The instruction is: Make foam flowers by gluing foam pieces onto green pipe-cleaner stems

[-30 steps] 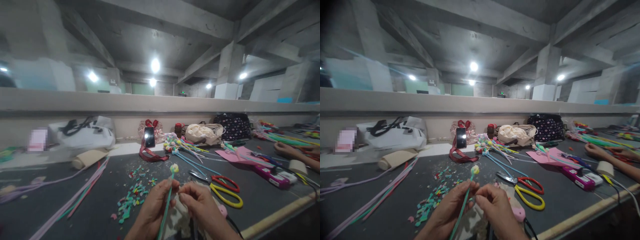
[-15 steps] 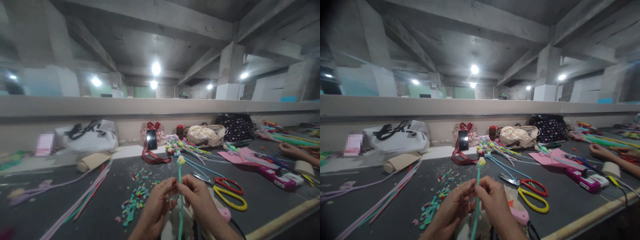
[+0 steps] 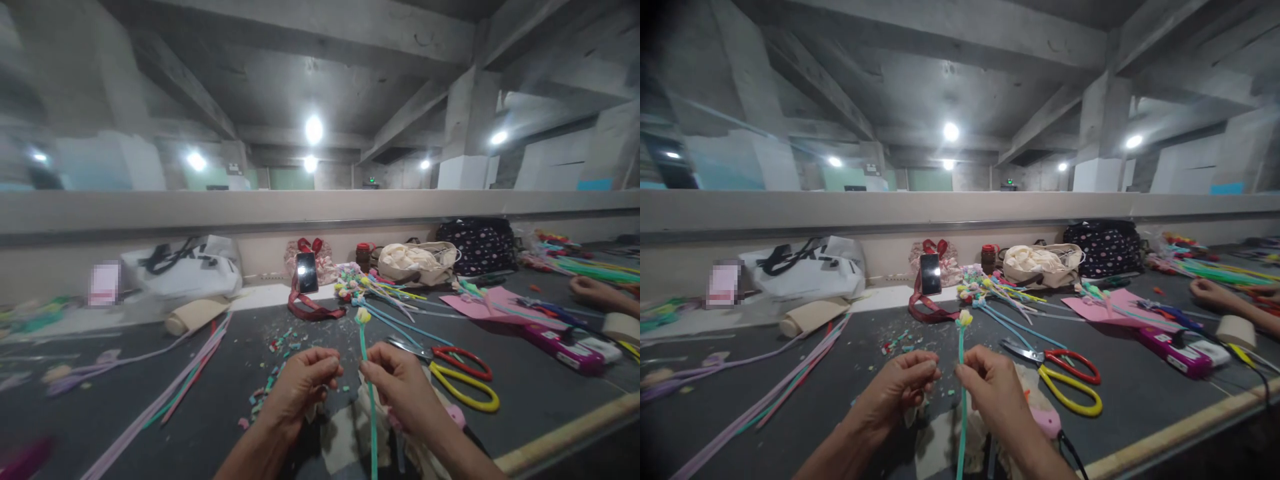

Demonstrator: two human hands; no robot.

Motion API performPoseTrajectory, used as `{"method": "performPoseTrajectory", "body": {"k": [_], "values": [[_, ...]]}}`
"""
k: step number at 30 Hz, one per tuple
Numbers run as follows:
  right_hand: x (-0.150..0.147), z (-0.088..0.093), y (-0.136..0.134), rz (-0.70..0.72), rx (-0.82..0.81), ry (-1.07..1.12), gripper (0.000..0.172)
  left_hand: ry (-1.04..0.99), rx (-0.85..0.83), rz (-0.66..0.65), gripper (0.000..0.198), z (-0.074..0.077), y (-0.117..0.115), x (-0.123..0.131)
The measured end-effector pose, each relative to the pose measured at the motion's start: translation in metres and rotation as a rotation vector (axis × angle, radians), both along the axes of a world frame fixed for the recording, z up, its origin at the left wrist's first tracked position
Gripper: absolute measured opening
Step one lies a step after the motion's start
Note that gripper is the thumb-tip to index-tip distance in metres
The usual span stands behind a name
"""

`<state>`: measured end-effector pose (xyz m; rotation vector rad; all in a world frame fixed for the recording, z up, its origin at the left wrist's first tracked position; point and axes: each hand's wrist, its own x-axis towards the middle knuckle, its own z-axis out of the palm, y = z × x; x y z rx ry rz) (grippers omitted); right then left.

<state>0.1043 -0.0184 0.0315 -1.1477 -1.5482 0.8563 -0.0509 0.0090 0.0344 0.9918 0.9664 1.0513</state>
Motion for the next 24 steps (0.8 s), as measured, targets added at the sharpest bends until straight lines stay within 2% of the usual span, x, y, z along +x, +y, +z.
{"method": "performPoseTrajectory", "body": {"k": [6, 10, 17, 20, 24], "values": [[-0.004, 0.001, 0.0, 0.027, -0.008, -0.032, 0.015, 0.133, 0.121, 0.006, 0.015, -0.003, -0.005, -0.006], [-0.002, 0.003, -0.002, -0.003, -0.046, -0.034, 0.016, 0.26, 0.175, 0.07, 0.025, -0.007, 0.0, -0.007], [0.008, 0.007, -0.005, 0.0, -0.074, 0.054, 0.016, 0.315, 0.233, 0.14, 0.038, -0.008, 0.001, -0.006], [0.012, 0.012, -0.007, 0.023, -0.109, 0.097, 0.015, 0.322, 0.246, 0.117, 0.035, -0.008, -0.004, -0.006], [0.013, 0.015, -0.008, 0.052, -0.148, 0.136, 0.016, 0.255, 0.287, -0.024, 0.022, -0.01, -0.01, -0.004]]}}
